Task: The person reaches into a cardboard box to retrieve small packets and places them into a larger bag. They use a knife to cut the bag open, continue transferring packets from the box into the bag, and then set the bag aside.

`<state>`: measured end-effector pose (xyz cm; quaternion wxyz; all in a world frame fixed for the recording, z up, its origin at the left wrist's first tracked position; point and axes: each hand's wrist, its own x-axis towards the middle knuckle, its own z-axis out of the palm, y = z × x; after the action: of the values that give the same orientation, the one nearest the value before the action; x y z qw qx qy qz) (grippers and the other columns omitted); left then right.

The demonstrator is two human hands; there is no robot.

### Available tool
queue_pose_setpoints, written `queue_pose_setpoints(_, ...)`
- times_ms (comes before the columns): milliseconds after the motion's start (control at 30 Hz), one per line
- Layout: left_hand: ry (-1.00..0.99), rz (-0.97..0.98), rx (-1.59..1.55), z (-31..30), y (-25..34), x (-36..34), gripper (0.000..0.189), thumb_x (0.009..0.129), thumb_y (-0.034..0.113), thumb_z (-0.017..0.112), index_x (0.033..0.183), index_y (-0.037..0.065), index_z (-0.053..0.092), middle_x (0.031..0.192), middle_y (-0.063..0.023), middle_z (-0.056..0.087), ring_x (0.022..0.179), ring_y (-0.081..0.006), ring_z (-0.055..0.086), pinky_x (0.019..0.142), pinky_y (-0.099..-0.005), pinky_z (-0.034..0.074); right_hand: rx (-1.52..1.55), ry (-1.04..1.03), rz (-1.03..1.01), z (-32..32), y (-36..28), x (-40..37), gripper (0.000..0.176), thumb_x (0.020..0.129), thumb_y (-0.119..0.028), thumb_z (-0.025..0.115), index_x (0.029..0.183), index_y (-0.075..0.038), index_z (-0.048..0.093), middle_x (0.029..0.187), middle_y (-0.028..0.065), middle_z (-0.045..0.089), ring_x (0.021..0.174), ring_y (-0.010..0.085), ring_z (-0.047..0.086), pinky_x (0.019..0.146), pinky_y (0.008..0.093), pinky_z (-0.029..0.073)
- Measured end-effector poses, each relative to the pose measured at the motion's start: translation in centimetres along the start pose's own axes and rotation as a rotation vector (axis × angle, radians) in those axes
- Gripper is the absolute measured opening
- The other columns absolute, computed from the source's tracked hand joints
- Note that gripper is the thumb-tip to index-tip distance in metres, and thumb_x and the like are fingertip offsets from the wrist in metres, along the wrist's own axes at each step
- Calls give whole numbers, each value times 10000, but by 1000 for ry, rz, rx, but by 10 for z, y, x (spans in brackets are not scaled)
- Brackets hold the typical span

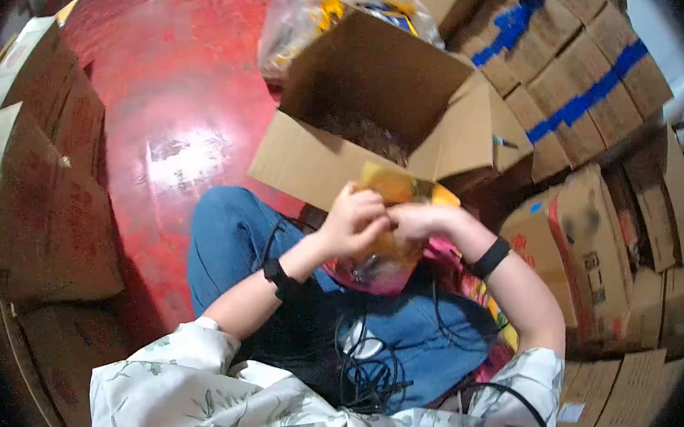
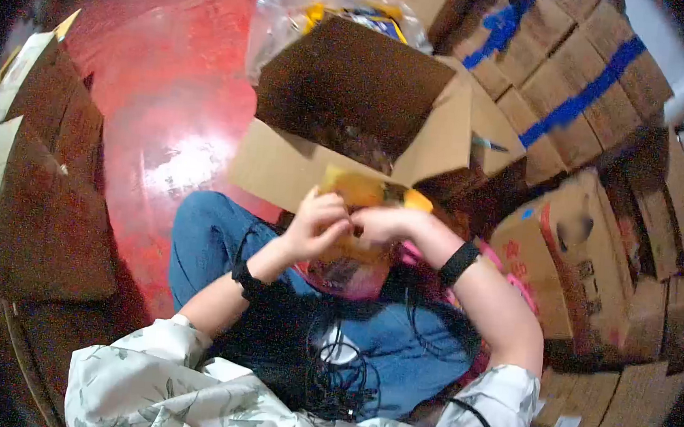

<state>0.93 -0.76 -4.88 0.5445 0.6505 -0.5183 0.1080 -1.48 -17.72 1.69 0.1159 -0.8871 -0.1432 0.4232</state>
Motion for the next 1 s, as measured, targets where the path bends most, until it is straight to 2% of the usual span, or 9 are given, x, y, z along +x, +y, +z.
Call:
queue_pose_setpoints(67,-11,44,7,-3,4,1,87,771,151,549,705,99,570,680,-58,489,706,-238,506,695,-363,322,5,-141,-283,31,36,33,307,710,-185,602,980,-39,595,976,177,619,935,288,575,793,375,447)
queue_pose_setpoints(167,-5,62,63,-3,9,2,93,772,160,551,690,125,580,668,-44,508,711,-231,525,686,-360,352,5,114,-312,30,19,26,285,711,-182,593,959,-41,599,969,177,618,909,301,581,771,383,452)
queue_pose_setpoints(267,-45,63,144,-6,7,6,92,779,168,557,700,131,587,681,-31,532,729,-217,543,693,-357,359,60,368,-293,36,-9,-4,264,713,-179,585,938,-43,603,961,177,617,883,315,586,750,390,456)
queue_pose_setpoints(333,25,21,63,0,4,8,53,775,151,582,732,120,590,690,-38,556,721,-220,557,715,-362,370,-282,207,15,25,-23,-19,194,735,-188,550,817,-32,631,842,197,622,773,336,610,682,421,485)
queue_pose_setpoints(433,15,-62,122,1,8,11,51,768,122,592,750,75,581,698,-74,568,697,-258,561,681,-363,397,-171,322,5,14,-29,-43,159,738,-125,538,848,-61,634,798,197,628,745,352,625,675,431,497)
queue_pose_setpoints(633,17,-104,9,-1,3,13,65,795,112,591,787,51,609,681,-91,560,652,-275,541,620,-369,406,-3,766,-128,6,-5,-73,232,686,11,564,915,-19,585,830,200,612,821,361,599,706,389,483)
queue_pose_setpoints(867,-188,-82,127,-3,7,14,132,797,190,608,760,64,619,683,-58,543,728,-235,515,736,-359,348,132,1258,-191,-50,17,-93,175,794,-107,573,955,-38,580,811,145,630,817,308,618,732,373,482)
queue_pose_setpoints(933,-244,-88,144,-4,6,13,146,793,208,616,760,66,621,690,-49,549,744,-232,516,757,-367,342,-159,1456,-99,-78,42,-75,274,795,-148,602,1040,-43,541,872,159,621,887,323,601,779,386,471)
queue_pose_setpoints(1000,-274,-91,196,-5,10,12,164,773,230,638,769,67,622,785,-43,577,841,-227,529,814,-388,332,-49,1309,66,-92,52,-69,656,721,-264,700,1276,-81,403,1247,238,426,1156,369,437,967,389,375)
